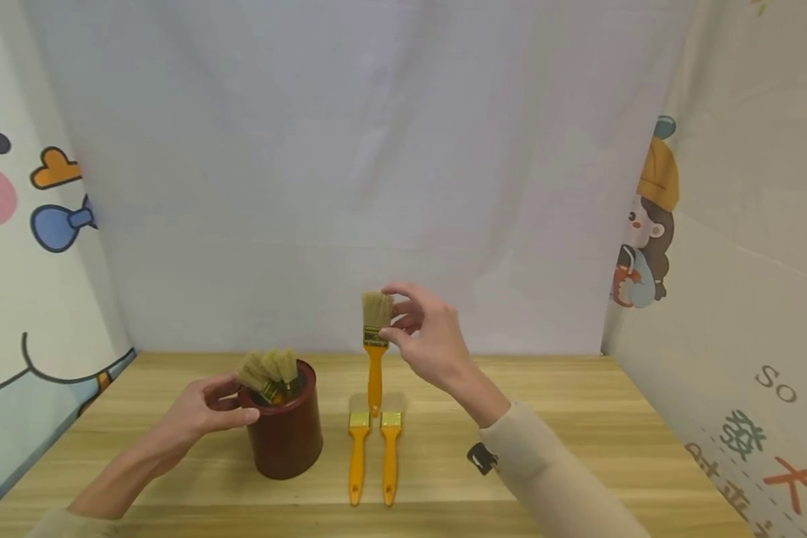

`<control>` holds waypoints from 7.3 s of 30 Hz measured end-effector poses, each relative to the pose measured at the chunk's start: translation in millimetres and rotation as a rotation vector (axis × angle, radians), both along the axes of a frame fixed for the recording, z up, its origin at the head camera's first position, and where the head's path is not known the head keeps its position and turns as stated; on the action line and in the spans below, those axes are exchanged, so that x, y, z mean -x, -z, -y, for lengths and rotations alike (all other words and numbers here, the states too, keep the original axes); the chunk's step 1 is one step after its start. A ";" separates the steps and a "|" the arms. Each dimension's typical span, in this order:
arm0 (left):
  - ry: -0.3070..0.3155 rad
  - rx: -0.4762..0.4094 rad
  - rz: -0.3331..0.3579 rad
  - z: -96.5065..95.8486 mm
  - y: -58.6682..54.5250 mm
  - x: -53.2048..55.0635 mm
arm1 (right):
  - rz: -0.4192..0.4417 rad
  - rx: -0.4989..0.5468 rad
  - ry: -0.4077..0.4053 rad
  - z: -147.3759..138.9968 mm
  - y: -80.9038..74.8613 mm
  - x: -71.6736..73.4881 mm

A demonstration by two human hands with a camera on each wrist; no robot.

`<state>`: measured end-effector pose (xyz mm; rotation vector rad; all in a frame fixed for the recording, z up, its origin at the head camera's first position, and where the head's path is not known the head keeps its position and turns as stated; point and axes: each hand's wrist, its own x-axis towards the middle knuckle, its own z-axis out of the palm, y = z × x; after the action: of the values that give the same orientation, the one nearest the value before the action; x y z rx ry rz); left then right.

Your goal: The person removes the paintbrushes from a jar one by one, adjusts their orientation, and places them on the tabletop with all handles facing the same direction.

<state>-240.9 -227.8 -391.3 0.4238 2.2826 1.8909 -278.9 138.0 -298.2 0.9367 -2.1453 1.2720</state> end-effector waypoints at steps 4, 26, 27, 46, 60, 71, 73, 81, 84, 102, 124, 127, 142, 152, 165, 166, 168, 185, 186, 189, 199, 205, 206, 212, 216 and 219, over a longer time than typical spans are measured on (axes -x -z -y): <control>-0.002 0.009 -0.002 0.6 -1.3 0.1 | 0.058 -0.022 0.017 -12.0 15.5 1.0; -0.006 0.033 0.001 2.1 -2.1 0.5 | 0.392 -0.086 0.034 -55.8 69.9 7.8; -0.005 0.032 0.002 2.1 -2.0 0.7 | 0.400 -0.083 0.028 -57.3 71.7 8.2; -0.008 0.024 0.003 0.7 -1.2 1.2 | 0.648 -0.059 -0.023 -68.3 106.3 25.0; -0.001 0.017 0.007 1.2 -1.3 1.9 | 0.675 -0.147 -0.055 -72.3 127.1 39.4; 0.008 0.001 0.011 1.3 -1.4 1.8 | 0.652 -0.270 -0.014 -67.9 132.5 43.7; 0.008 0.003 0.013 1.4 -1.5 1.8 | 0.652 -0.281 -0.004 -67.4 132.8 43.9; 0.001 0.010 0.011 1.2 -1.6 1.5 | 0.644 -0.297 -0.014 -68.0 133.9 45.1; -0.001 0.012 0.013 1.3 -1.7 1.3 | 0.647 -0.296 -0.018 -67.7 135.4 46.9; -0.006 0.003 0.014 1.0 -1.2 0.8 | 0.659 -0.299 -0.046 -69.0 135.7 51.2; -0.003 -0.009 0.002 0.8 -0.2 0.6 | 0.582 -0.312 0.048 -71.3 116.6 48.5; 0.005 -0.014 -0.003 0.9 -1.1 0.5 | 0.545 -0.310 0.028 -65.9 108.8 46.9; 0.001 -0.002 0.011 1.4 -1.6 0.0 | 0.418 -0.315 -0.114 -5.0 65.5 19.0; 0.002 -0.011 0.013 2.9 0.6 1.6 | 0.368 -0.282 -0.158 51.6 50.1 7.9; 0.006 -0.014 -0.001 1.8 0.6 0.2 | 0.394 -0.271 -0.155 100.3 48.7 18.9; 0.009 -0.016 -0.001 1.5 0.6 0.2 | 0.400 -0.274 -0.155 102.0 49.2 19.9; 0.012 -0.018 0.000 0.9 0.6 0.2 | 0.395 -0.283 -0.150 105.0 50.5 21.7; 0.022 -0.017 -0.022 2.1 1.5 1.0 | 0.289 -0.273 -0.155 117.9 51.4 15.1; 0.022 -0.016 -0.020 2.2 1.4 1.0 | 0.284 -0.277 -0.158 118.7 51.2 14.7; 0.026 -0.017 -0.012 2.6 0.9 1.1 | 0.295 -0.272 -0.182 121.0 50.4 12.8; 0.036 -0.029 0.020 2.0 -2.2 0.2 | 0.263 -0.314 -0.291 128.4 46.3 3.4; 0.029 -0.024 0.012 1.6 -1.8 0.9 | 0.255 -0.341 -0.302 131.8 44.0 0.9; 0.028 -0.023 0.012 1.6 -1.7 1.0 | 0.256 -0.342 -0.305 132.1 43.5 0.5; 0.024 -0.014 0.010 2.0 -2.4 1.1 | 0.274 -0.357 -0.318 133.1 41.5 1.2; 0.023 -0.013 0.010 2.3 -2.0 1.2 | 0.265 -0.400 -0.321 132.1 40.0 2.2; 0.023 -0.016 0.012 1.7 -1.8 1.2 | 0.261 -0.433 -0.322 131.4 37.9 2.8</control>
<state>-242.1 -229.6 -389.5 0.4383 2.2470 1.8962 -281.7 6.5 -336.1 1.4049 -2.6198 1.1403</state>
